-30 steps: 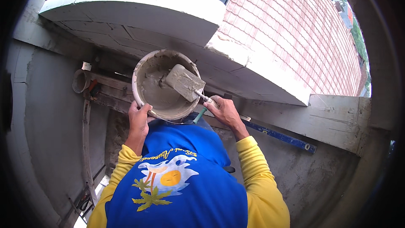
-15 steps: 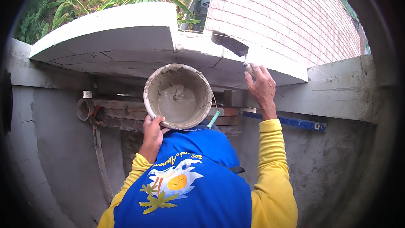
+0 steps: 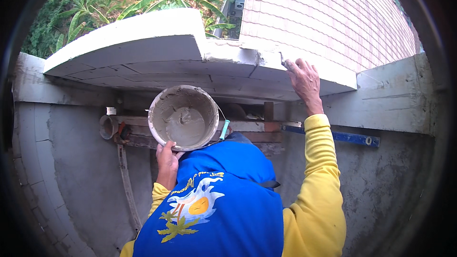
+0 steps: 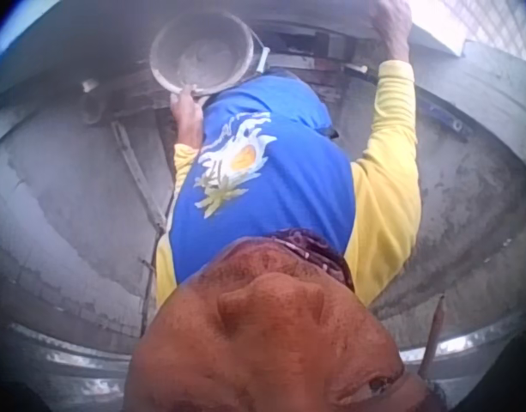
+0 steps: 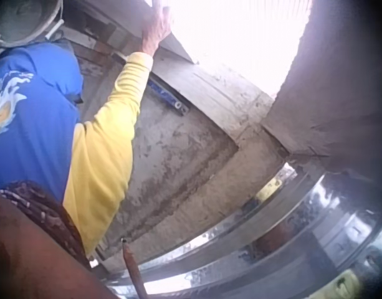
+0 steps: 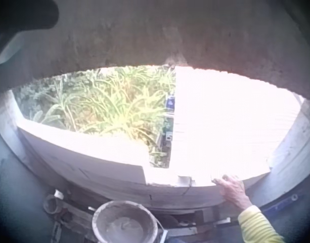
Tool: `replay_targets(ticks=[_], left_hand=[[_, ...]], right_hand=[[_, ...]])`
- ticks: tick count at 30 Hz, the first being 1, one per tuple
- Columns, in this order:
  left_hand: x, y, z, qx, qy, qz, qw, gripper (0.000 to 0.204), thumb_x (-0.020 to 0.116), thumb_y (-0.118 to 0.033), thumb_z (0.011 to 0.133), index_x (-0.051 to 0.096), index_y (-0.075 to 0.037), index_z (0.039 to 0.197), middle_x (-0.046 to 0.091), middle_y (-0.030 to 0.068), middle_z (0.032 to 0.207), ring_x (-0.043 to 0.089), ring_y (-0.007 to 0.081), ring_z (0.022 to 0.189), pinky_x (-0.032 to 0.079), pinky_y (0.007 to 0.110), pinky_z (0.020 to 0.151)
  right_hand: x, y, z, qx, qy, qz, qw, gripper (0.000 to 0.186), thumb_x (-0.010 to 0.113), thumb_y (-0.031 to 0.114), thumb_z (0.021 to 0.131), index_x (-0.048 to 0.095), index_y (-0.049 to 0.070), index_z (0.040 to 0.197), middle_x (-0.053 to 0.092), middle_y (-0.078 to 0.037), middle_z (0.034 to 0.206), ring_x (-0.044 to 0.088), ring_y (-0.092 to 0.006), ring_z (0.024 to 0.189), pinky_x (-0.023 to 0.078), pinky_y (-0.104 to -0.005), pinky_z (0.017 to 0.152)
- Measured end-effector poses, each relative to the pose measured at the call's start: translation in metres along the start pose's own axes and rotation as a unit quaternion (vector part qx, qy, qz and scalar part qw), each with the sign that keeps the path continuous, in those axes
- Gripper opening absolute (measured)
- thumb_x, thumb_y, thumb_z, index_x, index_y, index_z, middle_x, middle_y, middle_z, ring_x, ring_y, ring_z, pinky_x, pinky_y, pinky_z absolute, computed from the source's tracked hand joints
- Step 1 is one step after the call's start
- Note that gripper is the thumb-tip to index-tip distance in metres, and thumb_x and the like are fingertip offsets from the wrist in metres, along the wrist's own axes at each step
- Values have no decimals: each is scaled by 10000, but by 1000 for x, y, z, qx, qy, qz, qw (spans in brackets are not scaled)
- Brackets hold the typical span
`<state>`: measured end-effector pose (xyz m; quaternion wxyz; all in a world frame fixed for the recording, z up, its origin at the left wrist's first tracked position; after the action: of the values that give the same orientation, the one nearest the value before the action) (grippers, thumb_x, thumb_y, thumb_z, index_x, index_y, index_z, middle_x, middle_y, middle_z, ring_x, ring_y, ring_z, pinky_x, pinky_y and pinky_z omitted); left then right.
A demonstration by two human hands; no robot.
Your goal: The person scoops mortar from a bucket with a trowel and applies it to the top of a partially built wall. They then pick up a white block, apply mortar to its edges, place it on the wall, and tap it into position with a hammer. The person continues to apply mortar to the joints between blocks.
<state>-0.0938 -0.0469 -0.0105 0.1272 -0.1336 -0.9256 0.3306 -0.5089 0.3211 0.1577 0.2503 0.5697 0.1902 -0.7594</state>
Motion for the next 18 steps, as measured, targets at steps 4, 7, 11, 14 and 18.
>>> replay_targets(ticks=[4, 7, 11, 14, 18], left_hand=[[-8, -6, 2, 2, -15, 1, 1000, 528, 641, 23, 863, 511, -51, 1370, 598, 164, 1271, 667, 373, 1159, 620, 670, 918], [-11, -8, 1, 5, -19, 6, 1000, 545, 632, 20, 872, 502, -59, 1394, 598, 162, 1287, 668, 370, 1159, 621, 663, 918], [-11, -10, 2, -2, -10, 14, 1000, 545, 622, 16, 883, 498, -65, 1407, 597, 158, 1307, 660, 364, 1173, 614, 659, 937], [-10, -9, 2, -4, -7, 13, 1000, 539, 620, 16, 887, 498, -66, 1406, 596, 157, 1313, 651, 363, 1185, 607, 657, 953], [-10, -7, 5, -12, 2, 18, 1000, 540, 627, 16, 883, 498, -63, 1402, 594, 154, 1307, 647, 361, 1191, 605, 650, 960]], right_hand=[[1, -22, -17, 10, -25, -34, 999, 388, 803, 236, 895, 757, 205, 1279, 647, -32, 1064, 655, -229, 1011, 491, -411, 869], [2, -32, -26, 40, -35, -48, 997, 384, 798, 240, 903, 759, 210, 1284, 648, -31, 1065, 654, -227, 1021, 493, -411, 872], [6, -45, -39, 75, -35, -64, 995, 390, 788, 241, 913, 752, 216, 1300, 644, -28, 1061, 652, -227, 1032, 501, -413, 876], [11, -48, -45, 69, -34, -68, 995, 395, 781, 233, 918, 748, 218, 1311, 638, -32, 1067, 648, -230, 1040, 509, -411, 865], [23, -53, -52, 102, 11, -87, 991, 403, 773, 217, 920, 742, 215, 1321, 630, -43, 1089, 643, -238, 1044, 516, -407, 845]])
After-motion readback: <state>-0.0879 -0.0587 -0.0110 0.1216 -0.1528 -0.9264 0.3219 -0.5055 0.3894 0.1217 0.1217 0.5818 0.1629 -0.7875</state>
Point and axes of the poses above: each hand's wrist, its own z-axis towards the middle knuckle, its own x-axis out of the palm, y = z × x, the point moved 9 cm from there along z, towards the middle knuckle
